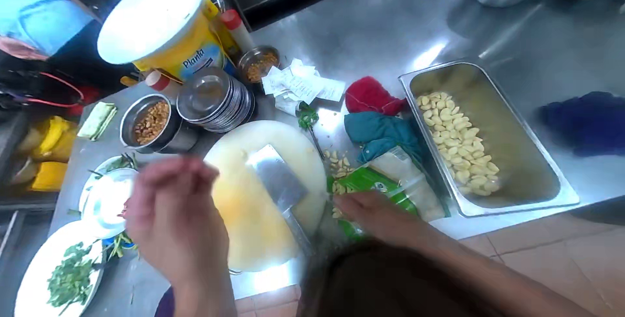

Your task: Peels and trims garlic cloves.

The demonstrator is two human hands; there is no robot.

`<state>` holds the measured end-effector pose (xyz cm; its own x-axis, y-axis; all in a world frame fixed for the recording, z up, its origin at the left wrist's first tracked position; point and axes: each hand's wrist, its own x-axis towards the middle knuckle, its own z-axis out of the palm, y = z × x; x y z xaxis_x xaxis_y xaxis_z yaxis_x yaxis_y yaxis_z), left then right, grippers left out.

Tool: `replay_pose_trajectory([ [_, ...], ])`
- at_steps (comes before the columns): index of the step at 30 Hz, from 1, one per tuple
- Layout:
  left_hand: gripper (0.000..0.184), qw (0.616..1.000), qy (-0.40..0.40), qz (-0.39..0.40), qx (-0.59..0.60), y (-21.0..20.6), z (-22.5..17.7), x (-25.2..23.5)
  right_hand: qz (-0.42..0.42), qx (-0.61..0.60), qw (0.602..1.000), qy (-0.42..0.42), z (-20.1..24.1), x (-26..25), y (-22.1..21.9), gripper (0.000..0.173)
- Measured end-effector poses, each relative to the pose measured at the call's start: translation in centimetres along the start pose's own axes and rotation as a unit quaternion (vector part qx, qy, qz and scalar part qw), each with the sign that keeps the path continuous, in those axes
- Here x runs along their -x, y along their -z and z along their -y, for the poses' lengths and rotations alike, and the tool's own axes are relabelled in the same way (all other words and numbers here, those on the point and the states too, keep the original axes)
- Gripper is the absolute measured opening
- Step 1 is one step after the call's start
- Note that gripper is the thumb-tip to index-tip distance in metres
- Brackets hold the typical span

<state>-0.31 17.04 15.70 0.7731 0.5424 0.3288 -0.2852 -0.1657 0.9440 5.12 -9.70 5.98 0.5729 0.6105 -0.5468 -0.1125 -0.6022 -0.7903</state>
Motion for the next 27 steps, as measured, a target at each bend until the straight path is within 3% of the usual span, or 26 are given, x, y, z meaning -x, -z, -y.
replay_pose_trajectory([
  [4, 0.022, 0.976, 0.195, -0.093, 0.010, 2.8, 5.9, 10.5, 0.003, -0.124, 0.990, -0.070, 2.3, -4.1, -0.6, 0.067],
  [7, 0.020, 0.958, 0.274, -0.081, 0.008, 3.0, 7.3, 14.5, 0.016, -0.203, 0.972, -0.117, 2.5, -4.8, -0.7, 0.071],
  [10, 0.019, 0.973, 0.231, -0.001, -0.019, 3.0, 7.9, 14.4, -0.010, -0.211, 0.973, -0.091, 1.4, -2.1, 0.7, 0.078],
  [13, 0.021, 0.967, 0.150, 0.149, -0.144, 3.0, 8.8, 11.9, -0.043, -0.234, 0.969, -0.067, -0.5, 2.1, 3.2, 0.080],
  [15, 0.021, 0.939, 0.069, 0.254, -0.222, 2.0, 9.5, 10.0, -0.103, -0.206, 0.972, -0.050, -2.1, 4.7, 4.4, 0.071],
  [18, 0.015, 0.878, 0.006, 0.394, -0.273, -0.7, 10.5, 7.9, -0.226, -0.015, 0.973, -0.046, -3.7, 6.5, 4.6, 0.042],
  [21, 0.015, 0.799, 0.014, 0.525, -0.293, -4.1, 12.1, 7.5, -0.285, 0.119, 0.951, -0.023, -3.5, 6.0, 2.2, 0.051],
  [24, 0.017, 0.749, 0.015, 0.580, -0.319, -6.8, 13.4, 8.4, -0.315, 0.221, 0.923, -0.030, -3.6, 3.5, -1.1, 0.060],
  [27, 0.021, 0.771, 0.022, 0.546, -0.327, -8.6, 14.0, 9.4, -0.299, 0.289, 0.907, -0.072, -4.4, 1.6, -2.2, 0.050],
])
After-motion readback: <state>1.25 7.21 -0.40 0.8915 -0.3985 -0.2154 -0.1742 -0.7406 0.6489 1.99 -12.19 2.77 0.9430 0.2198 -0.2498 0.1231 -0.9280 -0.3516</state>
